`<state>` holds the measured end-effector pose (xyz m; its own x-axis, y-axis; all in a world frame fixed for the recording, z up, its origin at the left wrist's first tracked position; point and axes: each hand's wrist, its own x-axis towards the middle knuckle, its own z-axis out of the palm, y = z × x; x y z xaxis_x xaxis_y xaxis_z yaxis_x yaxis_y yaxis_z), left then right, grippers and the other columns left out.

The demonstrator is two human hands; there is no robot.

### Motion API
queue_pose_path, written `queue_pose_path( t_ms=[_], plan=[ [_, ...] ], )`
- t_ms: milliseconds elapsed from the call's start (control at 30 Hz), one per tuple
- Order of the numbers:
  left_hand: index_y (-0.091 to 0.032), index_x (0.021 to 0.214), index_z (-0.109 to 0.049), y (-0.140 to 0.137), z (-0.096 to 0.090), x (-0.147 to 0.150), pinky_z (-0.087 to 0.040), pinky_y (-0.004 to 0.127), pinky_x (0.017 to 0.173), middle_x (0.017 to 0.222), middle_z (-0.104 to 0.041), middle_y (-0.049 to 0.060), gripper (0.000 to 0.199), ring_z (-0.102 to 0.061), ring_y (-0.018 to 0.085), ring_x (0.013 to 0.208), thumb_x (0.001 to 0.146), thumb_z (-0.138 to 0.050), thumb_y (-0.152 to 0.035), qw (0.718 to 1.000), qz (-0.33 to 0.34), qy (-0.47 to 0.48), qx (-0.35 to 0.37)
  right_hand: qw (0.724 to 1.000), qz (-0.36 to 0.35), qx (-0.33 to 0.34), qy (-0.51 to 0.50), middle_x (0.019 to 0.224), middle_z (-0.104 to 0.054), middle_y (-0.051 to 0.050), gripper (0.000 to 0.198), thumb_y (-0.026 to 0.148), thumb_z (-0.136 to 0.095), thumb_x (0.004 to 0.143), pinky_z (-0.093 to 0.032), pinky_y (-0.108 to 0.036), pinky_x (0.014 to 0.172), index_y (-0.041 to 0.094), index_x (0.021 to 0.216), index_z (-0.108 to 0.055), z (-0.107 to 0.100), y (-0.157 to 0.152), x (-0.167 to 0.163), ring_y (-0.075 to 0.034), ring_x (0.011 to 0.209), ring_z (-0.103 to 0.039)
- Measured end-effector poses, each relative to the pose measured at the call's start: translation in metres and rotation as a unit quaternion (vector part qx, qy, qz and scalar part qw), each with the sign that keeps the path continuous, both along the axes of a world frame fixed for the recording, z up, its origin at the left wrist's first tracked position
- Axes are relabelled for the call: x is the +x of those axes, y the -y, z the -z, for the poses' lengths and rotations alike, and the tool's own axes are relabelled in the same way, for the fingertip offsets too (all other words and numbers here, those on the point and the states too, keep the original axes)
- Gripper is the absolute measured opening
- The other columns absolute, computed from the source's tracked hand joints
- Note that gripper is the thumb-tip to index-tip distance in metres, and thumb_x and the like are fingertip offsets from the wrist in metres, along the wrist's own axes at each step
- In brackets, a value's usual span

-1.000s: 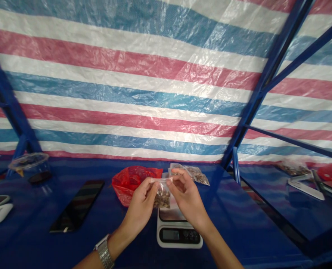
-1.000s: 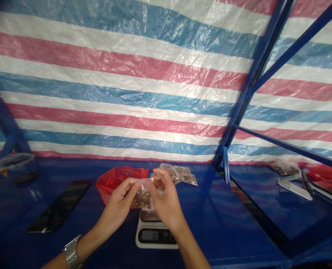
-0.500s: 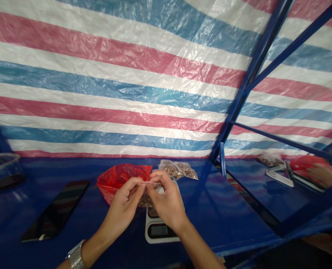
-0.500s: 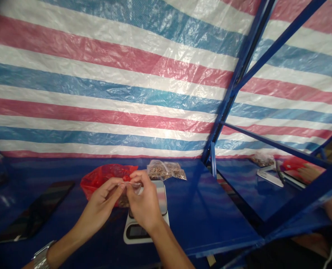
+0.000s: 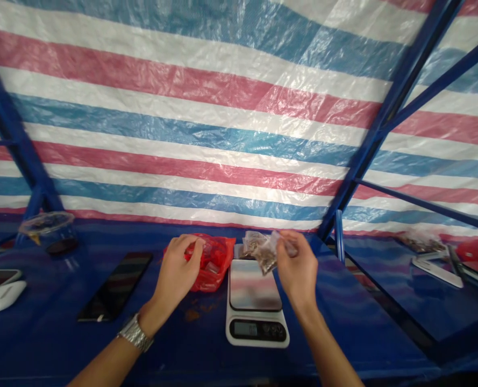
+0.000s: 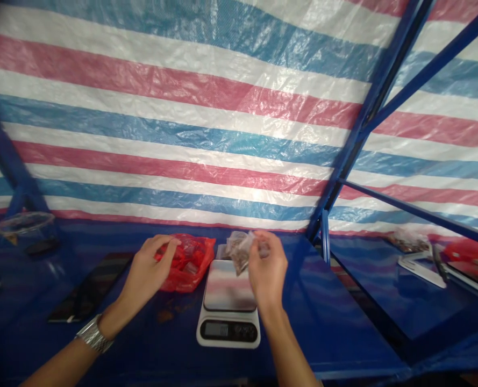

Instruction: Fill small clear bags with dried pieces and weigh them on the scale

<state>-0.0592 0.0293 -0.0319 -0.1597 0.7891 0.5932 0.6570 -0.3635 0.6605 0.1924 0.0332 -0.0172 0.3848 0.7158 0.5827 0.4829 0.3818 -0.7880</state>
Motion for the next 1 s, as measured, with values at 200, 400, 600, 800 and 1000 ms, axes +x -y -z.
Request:
queue_pose_path(
  t_ms=[200, 400, 600, 800, 1000],
  plan=[
    [-0.021, 0.093, -0.073, -0.003, 0.016, -0.028, -0.043, 0.048, 0.101, 0.102, -0.071, 0.010, 0.020, -0.060, 0.029, 0.103, 0.093, -0.055, -0.029, 0.977, 0.028, -0.185, -0.100, 0.969, 0.106, -0.108, 0.194, 0.104, -0.069, -0.011, 0.025, 0.035, -0.054, 0.093, -0.048, -0.040, 0.076, 0.022, 0.104, -0.072, 0.018, -0.015, 0.039, -0.027, 0.085, -0.064],
    [-0.022, 0.096, -0.073, 0.011, 0.019, -0.031, -0.045, 0.043, 0.099, 0.107, -0.068, 0.008, 0.017, -0.057, 0.028, 0.108, 0.091, -0.060, -0.031, 0.959, 0.156, -0.177, -0.160, 0.913, -0.165, -0.007, 0.374, 0.107, -0.071, -0.009, 0.028, 0.025, -0.045, 0.103, -0.045, -0.040, 0.094, 0.027, 0.108, -0.073, 0.015, -0.001, -0.054, -0.027, 0.104, -0.061],
    [-0.022, 0.091, -0.068, 0.025, 0.018, -0.033, -0.042, 0.045, 0.100, 0.106, -0.069, 0.008, 0.016, -0.056, 0.030, 0.112, 0.082, -0.062, -0.010, 0.936, 0.179, -0.246, -0.176, 0.830, -0.195, -0.134, 0.504, 0.113, -0.074, -0.012, 0.028, 0.021, -0.051, 0.099, -0.038, -0.043, 0.099, 0.021, 0.118, -0.071, 0.020, -0.002, -0.101, -0.030, 0.116, -0.058],
    [-0.021, 0.090, -0.070, 0.037, -0.002, -0.028, -0.042, 0.047, 0.097, 0.100, -0.071, 0.010, 0.032, -0.055, 0.029, 0.108, 0.087, -0.044, -0.003, 0.926, 0.137, -0.315, -0.154, 0.829, -0.189, -0.144, 0.506, 0.114, -0.074, -0.011, 0.029, 0.016, -0.055, 0.094, -0.034, -0.041, 0.101, 0.021, 0.118, -0.071, 0.017, -0.004, -0.096, -0.029, 0.116, -0.058],
    [-0.022, 0.082, -0.072, 0.060, -0.023, -0.019, -0.037, 0.053, 0.104, 0.101, -0.072, 0.009, 0.027, -0.053, 0.032, 0.114, 0.082, -0.050, -0.006, 0.906, 0.168, -0.363, -0.137, 0.805, -0.195, -0.150, 0.539, 0.123, -0.067, -0.011, 0.040, 0.005, -0.053, 0.086, -0.036, -0.039, 0.099, 0.021, 0.117, -0.074, 0.009, 0.002, -0.096, -0.028, 0.115, -0.058]
  ],
)
